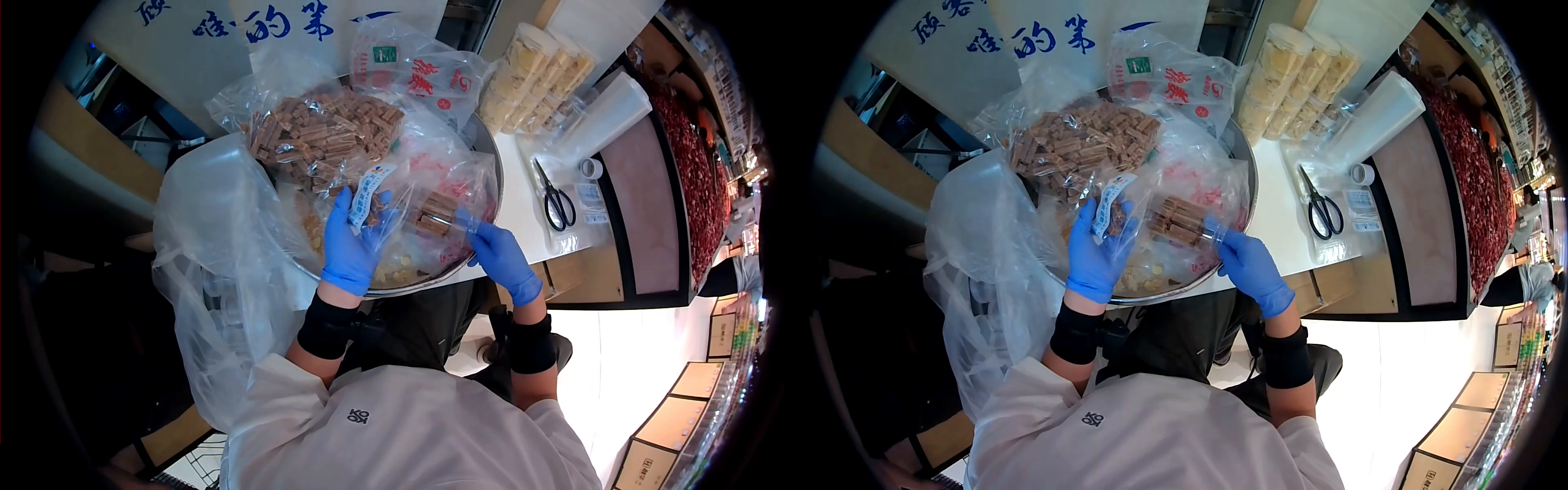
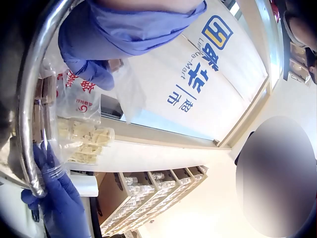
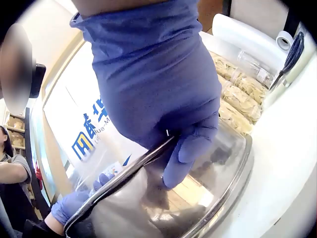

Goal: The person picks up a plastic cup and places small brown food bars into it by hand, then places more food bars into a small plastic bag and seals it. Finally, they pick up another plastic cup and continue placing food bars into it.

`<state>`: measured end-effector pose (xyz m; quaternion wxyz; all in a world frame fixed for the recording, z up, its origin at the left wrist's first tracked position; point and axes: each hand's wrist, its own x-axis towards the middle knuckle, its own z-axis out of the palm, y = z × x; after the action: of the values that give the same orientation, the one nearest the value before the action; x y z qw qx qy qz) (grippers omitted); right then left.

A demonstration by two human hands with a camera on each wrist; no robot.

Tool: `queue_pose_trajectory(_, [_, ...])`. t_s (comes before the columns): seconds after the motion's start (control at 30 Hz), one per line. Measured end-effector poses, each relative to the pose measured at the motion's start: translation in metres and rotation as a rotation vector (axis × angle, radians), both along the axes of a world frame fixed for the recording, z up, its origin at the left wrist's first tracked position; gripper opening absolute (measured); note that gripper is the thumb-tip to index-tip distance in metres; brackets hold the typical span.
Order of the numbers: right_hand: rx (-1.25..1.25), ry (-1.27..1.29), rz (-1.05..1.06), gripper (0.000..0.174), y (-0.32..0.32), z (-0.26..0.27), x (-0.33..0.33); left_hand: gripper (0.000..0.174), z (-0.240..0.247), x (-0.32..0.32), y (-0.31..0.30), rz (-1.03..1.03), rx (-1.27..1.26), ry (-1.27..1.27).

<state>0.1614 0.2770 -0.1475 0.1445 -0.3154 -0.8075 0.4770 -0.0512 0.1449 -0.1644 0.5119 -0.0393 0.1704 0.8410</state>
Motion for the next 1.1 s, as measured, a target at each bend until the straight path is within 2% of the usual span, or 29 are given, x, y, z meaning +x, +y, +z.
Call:
queue_pose_trajectory(0.1, [-0.031, 0.134, -0.049, 0.028, 0.001, -0.012, 0.004, 0.032, 0.006, 0.002, 0.001, 0.006, -0.02, 0.026])
queue_pose_trajectory(0.17, [-0.037, 0.14, -0.351, 0.024, -0.001, -0.012, 0.006, 0.032, 0.009, 0.004, 0.001, 0.001, -0.019, 0.064])
queue_pose_trajectory(0.2, [-0.036, 0.142, -0.352, 0.024, -0.003, -0.01, 0.006, 0.033, 0.01, 0.005, 0.001, -0.006, -0.019, 0.101])
queue_pose_trajectory(0.27, [0.254, 0.286, -0.515, 0.021, -0.009, 0.0, 0.006, 0.035, 0.014, 0.008, 0.0, -0.073, -0.005, 0.161])
queue_pose_trajectory(0.3, [0.255, 0.289, -0.52, 0.021, -0.015, 0.009, 0.005, 0.036, 0.017, 0.01, -0.001, -0.14, 0.006, 0.219])
queue_pose_trajectory(0.37, [0.335, 0.387, -0.252, 0.022, -0.032, 0.033, 0.002, 0.038, 0.026, 0.02, -0.001, -0.126, -0.051, 0.303])
queue_pose_trajectory(0.4, [0.245, 0.373, -0.147, 0.025, -0.039, 0.041, 0.001, 0.04, 0.03, 0.025, -0.001, -0.107, -0.108, 0.387])
queue_pose_trajectory(0.5, [0.223, 0.375, -0.038, 0.023, -0.048, 0.044, -0.005, 0.044, 0.038, 0.037, 0.001, -0.068, -0.104, 0.488])
queue_pose_trajectory(0.63, [0.173, 0.528, -0.155, 0.02, -0.054, 0.036, -0.004, 0.046, 0.048, 0.043, -0.003, -0.056, -0.095, 0.594])
queue_pose_trajectory(0.73, [0.191, 0.526, -0.148, 0.017, -0.06, 0.04, -0.006, 0.044, 0.052, 0.044, -0.003, -0.013, -0.112, 0.617])
queue_pose_trajectory(0.9, [0.057, 0.513, -0.192, 0.019, -0.06, 0.035, -0.003, 0.038, 0.041, 0.041, -0.001, -0.006, -0.103, 0.596])
queue_pose_trajectory(1.1, [0.111, 0.455, -0.156, 0.021, -0.059, 0.038, -0.006, 0.034, 0.035, 0.044, 0.002, -0.014, -0.117, 0.587])
